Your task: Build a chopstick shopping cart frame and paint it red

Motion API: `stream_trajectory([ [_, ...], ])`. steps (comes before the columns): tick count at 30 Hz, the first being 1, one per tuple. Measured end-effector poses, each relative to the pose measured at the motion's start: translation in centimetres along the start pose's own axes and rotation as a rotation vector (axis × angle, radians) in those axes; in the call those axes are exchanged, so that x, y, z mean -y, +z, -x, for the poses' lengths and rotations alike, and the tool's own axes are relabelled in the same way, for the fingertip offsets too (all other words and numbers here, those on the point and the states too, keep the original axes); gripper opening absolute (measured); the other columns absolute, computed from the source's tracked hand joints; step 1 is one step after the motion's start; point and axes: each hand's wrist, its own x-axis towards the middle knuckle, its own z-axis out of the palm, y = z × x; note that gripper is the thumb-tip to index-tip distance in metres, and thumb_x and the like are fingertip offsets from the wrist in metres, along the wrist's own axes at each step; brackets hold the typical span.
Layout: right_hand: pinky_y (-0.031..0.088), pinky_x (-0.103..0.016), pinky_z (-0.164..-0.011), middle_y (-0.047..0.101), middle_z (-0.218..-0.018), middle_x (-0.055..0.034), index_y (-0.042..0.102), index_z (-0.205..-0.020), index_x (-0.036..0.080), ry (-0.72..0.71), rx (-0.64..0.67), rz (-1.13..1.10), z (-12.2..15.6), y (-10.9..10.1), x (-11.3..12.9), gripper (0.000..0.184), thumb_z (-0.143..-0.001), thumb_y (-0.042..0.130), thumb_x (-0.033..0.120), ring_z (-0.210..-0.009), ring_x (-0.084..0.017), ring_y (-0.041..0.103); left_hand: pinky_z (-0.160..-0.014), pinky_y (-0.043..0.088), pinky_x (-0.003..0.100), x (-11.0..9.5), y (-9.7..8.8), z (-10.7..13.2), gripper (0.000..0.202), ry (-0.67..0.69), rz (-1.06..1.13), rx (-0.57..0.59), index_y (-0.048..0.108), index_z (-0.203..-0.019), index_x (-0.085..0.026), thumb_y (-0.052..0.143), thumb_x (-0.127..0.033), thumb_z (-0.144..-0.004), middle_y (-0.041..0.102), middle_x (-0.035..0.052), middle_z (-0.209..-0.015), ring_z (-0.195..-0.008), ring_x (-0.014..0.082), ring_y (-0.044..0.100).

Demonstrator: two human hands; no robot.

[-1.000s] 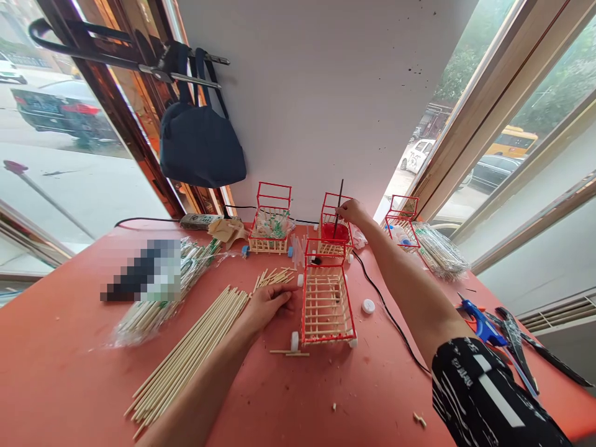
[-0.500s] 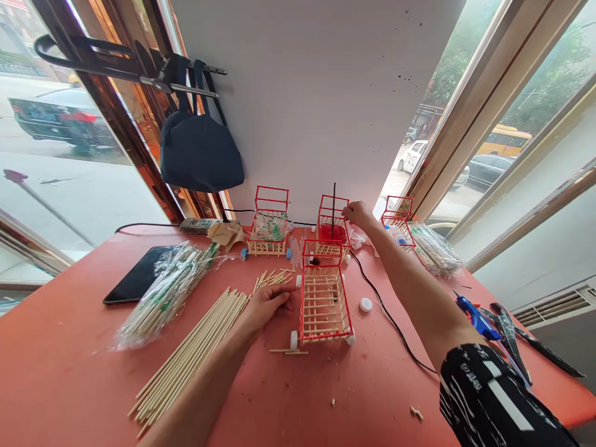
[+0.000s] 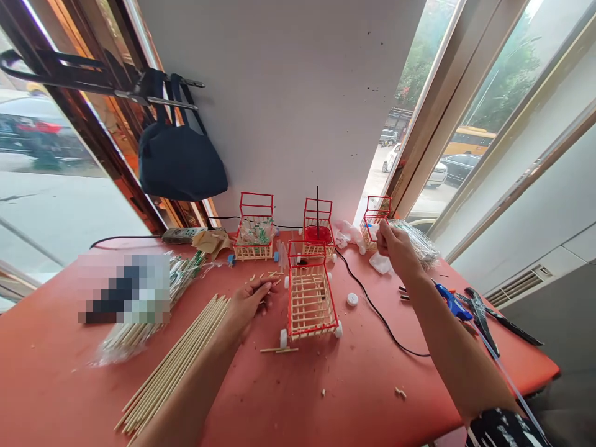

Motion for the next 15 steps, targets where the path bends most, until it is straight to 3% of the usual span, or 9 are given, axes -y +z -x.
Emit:
stream_trajectory([
  [2, 0.018, -0.022, -0.039, 0.022, -0.055, 0.0089, 0.039, -0.058, 0.023, 0.061, 0.056, -0.256, 2.9, -0.5, -0.5, 0.066, -0.082, 0.072, 0.074, -0.045, -0.006, 0.018, -0.038, 0.028, 0.018, -0.4, 0.0, 0.0, 0.059, 0.038, 0.030, -0.066, 0.077, -0.101, -0.015, 0.089, -0.052, -0.056, 0.060, -0.0040, -0.064, -0.046, 0.0070, 0.048],
  [5, 0.019, -0.018, -0.036, 0.020, -0.054, 0.0105, 0.053, -0.067, 0.022, 0.177, 0.089, -0.495, 5.9, -1.0, -1.6, 0.049, -0.083, 0.077, 0.061, -0.043, -0.006, 0.014, -0.037, 0.022, 0.016, -1.1, -0.1, 0.1, 0.058, 0.089, 0.103, -0.133, 0.074, -0.101, -0.016, 0.090, -0.051, -0.058, 0.049, -0.0096, -0.056, -0.041, 0.0048, 0.039],
  [9, 0.025, -0.015, -0.036, 0.018, -0.055, 0.0115, 0.059, -0.080, 0.024, 0.218, 0.029, -0.663, 7.3, -0.9, -3.5, 0.030, -0.084, 0.080, 0.045, -0.042, -0.007, 0.014, -0.037, 0.022, 0.015, -2.6, -0.1, 0.6, 0.047, 0.128, 0.226, -0.138, 0.069, -0.087, -0.016, 0.094, -0.047, -0.061, 0.040, -0.0117, -0.051, -0.037, 0.0026, 0.032],
  [15, 0.025, -0.017, -0.037, 0.020, -0.051, 0.0109, 0.042, -0.066, 0.023, 0.252, 0.047, -0.720, 7.2, -0.8, -6.1, 0.052, -0.083, 0.082, 0.053, -0.042, -0.007, 0.014, -0.035, 0.021, 0.018, -4.6, 0.3, 1.7, 0.052, 0.106, 0.356, -0.085, 0.049, -0.062, -0.019, 0.087, -0.051, -0.077, 0.031, -0.0101, -0.047, -0.035, 0.0033, 0.027],
])
